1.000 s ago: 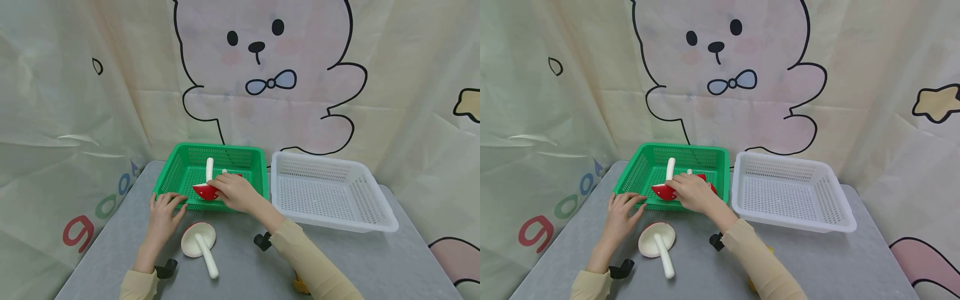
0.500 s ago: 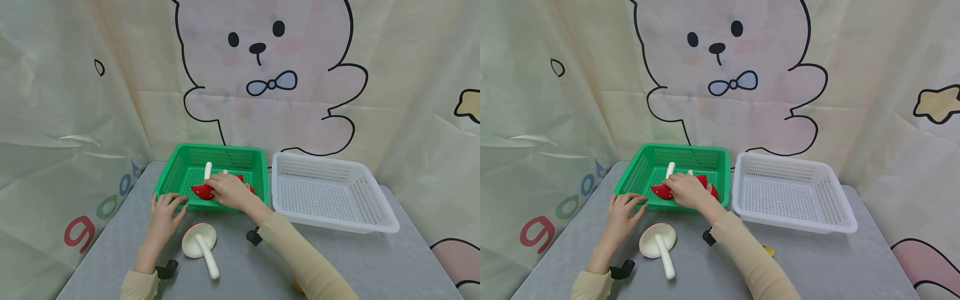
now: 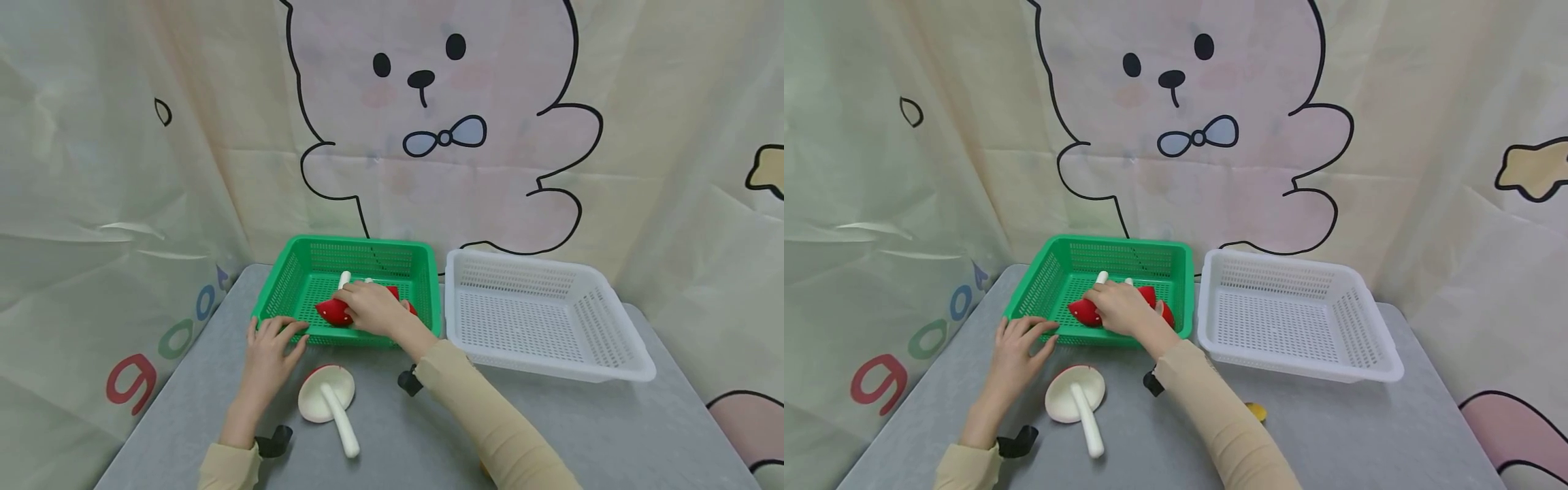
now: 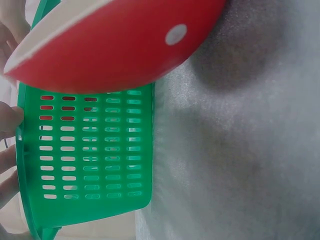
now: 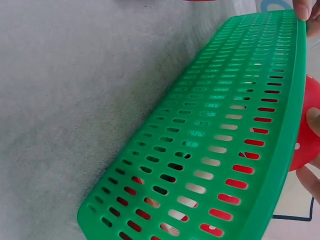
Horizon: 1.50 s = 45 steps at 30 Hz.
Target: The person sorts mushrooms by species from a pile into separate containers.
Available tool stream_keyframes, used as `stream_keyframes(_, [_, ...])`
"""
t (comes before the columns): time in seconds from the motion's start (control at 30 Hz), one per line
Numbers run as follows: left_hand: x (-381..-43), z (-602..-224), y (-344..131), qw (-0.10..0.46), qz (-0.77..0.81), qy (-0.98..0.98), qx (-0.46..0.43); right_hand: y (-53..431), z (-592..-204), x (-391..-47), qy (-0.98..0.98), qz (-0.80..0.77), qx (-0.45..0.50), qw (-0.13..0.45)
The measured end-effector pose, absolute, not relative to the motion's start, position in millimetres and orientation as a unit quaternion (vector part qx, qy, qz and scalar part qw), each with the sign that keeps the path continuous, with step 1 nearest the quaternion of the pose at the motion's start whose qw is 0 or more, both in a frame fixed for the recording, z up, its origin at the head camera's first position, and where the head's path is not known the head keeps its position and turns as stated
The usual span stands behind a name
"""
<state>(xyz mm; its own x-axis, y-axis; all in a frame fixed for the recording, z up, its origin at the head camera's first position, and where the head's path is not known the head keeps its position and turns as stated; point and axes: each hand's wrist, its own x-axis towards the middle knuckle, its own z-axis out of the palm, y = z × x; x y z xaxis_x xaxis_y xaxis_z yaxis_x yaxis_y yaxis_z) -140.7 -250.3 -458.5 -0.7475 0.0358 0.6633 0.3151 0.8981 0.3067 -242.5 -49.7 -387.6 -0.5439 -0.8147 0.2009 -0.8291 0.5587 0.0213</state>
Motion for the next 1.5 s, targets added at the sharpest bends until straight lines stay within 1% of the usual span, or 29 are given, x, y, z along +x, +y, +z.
stream_keyframes(0.23, [-141,-460,-249,0.341,-0.209,-0.911,-0.101,-47,-392,-244,-0.881,0.050,0.452,0.127])
stream_keyframes(0.57, [-143,-460,-251,0.352,-0.207,-0.908,-0.097,-39,-386,-237,-0.875,0.080,0.454,0.151])
stream_keyframes(0.8, [-143,-459,-252,0.358,-0.210,-0.905,-0.097,-34,-381,-227,-0.864,0.094,0.462,0.175])
stream_keyframes(1.17, [-142,-459,-250,0.342,-0.209,-0.911,-0.097,-29,-372,-205,-0.848,0.108,0.478,0.201])
stream_keyframes(1.33, [-143,-459,-250,0.347,-0.212,-0.908,-0.102,-27,-376,-193,-0.838,0.115,0.488,0.214])
stream_keyframes(1.5, [-143,-460,-251,0.351,-0.209,-0.907,-0.101,-28,-389,-183,-0.825,0.129,0.507,0.214])
